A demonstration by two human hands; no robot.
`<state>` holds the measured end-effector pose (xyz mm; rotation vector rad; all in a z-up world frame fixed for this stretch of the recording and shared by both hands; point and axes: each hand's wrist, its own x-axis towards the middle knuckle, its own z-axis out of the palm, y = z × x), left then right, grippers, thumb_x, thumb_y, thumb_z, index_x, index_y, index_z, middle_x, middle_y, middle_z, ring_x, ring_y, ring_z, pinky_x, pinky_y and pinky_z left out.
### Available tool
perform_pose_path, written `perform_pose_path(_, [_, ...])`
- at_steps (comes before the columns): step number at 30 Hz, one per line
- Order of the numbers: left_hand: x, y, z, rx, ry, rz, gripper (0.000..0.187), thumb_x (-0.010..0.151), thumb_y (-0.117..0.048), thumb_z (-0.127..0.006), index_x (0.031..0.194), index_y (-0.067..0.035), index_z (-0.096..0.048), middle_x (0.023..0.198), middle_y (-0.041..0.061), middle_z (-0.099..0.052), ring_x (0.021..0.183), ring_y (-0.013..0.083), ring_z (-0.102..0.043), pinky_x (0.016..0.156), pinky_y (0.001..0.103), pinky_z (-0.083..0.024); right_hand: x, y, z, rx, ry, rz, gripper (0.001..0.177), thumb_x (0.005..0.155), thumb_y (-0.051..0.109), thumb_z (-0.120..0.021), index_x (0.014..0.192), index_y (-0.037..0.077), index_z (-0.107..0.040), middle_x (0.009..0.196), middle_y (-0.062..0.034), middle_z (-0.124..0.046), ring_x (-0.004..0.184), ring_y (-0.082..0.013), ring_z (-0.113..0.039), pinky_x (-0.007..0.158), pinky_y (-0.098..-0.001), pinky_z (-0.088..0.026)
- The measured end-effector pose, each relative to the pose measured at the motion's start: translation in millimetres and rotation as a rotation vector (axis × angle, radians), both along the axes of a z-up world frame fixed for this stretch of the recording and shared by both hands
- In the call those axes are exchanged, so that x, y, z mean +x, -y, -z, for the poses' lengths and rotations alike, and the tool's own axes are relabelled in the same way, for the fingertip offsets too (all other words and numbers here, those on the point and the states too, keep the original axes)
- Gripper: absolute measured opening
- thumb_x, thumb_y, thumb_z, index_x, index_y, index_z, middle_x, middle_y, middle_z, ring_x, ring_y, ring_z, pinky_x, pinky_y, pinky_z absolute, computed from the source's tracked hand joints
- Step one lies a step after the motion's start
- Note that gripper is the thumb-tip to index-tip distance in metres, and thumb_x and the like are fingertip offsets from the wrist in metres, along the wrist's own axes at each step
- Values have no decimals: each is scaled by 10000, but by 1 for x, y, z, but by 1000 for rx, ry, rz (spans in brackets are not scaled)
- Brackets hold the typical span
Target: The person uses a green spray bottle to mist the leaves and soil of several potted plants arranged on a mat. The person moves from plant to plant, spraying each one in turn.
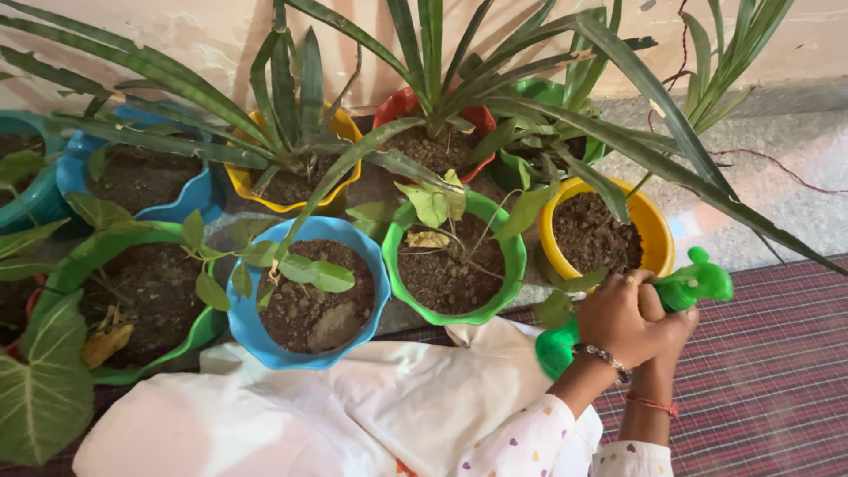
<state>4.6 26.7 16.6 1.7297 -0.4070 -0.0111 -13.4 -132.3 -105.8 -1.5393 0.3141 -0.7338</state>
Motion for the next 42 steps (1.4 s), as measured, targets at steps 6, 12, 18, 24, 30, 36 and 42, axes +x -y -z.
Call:
perform_pose_path(6, [8, -30, -21, -151, -106, -61, 656, 748, -573, -789, 1127, -42, -720, 1061, 184, -756, 992, 333, -742, 861, 427, -591, 15, -64, -77, -542, -217, 214, 344, 921, 337, -574, 975, -2, -604, 804, -116, -596, 752, -231, -564, 667, -399, -474])
perform_pose_path(12, [-6, -93, -30, -288, -112, -180, 675, 803, -505, -821, 1256, -33, -656, 1159, 169, -729, 1069, 295, -719, 934, 376, -562, 3, -143, -135, -641, -302, 5, 274, 834, 224, -754, 907, -5, -622, 682, -79, -598, 606, -176, -541, 553, -365, -441])
perform_pose_path(18, [-18, -180, -7, -507, -302, -287, 740, 765, -447, -841, 1305, -14, -578, 1186, 132, -705, 1082, 301, -707, 958, 382, -560, 17, -236, -119, -826, -184, -232, 455, 710, 250, -815, 989, -52, -619, 821, -165, -634, 698, -191, -617, 624, -349, -494])
perform_pose_path(24, [7, -221, 44, -158, 10, -510, 778, 784, -386, -879, 1356, 33, -560, 1336, 242, -606, 1220, 405, -618, 1012, 447, -485, 43, -276, -53, -471, -400, -352, 390, 737, 209, -775, 1010, -30, -633, 743, -136, -631, 657, -196, -554, 592, -362, -490])
perform_pose_path(30, [21, -234, 59, -53, -361, -320, 660, 724, -484, -828, 1237, -90, -694, 1166, 158, -736, 1104, 328, -702, 951, 415, -540, 57, -270, 4, -401, -466, -310, 267, 765, 194, -769, 926, -8, -706, 749, -69, -695, 660, -135, -602, 601, -328, -502])
perform_pose_path(36, [17, -242, 61, -101, -329, -302, 702, 707, -526, -813, 1250, -105, -666, 1170, 149, -734, 1096, 318, -714, 944, 409, -549, 46, -283, -4, -297, -405, -311, 282, 768, 182, -772, 946, -10, -667, 756, -34, -656, 667, -113, -558, 581, -316, -483])
perform_pose_path(42, [6, -249, 54, -38, -268, -257, 644, 709, -495, -791, 1233, -132, -699, 1149, 137, -738, 1075, 339, -705, 913, 430, -550, 27, -287, 3, -143, -337, -306, 270, 781, 181, -755, 960, 10, -647, 757, 6, -625, 664, -91, -541, 559, -297, -455])
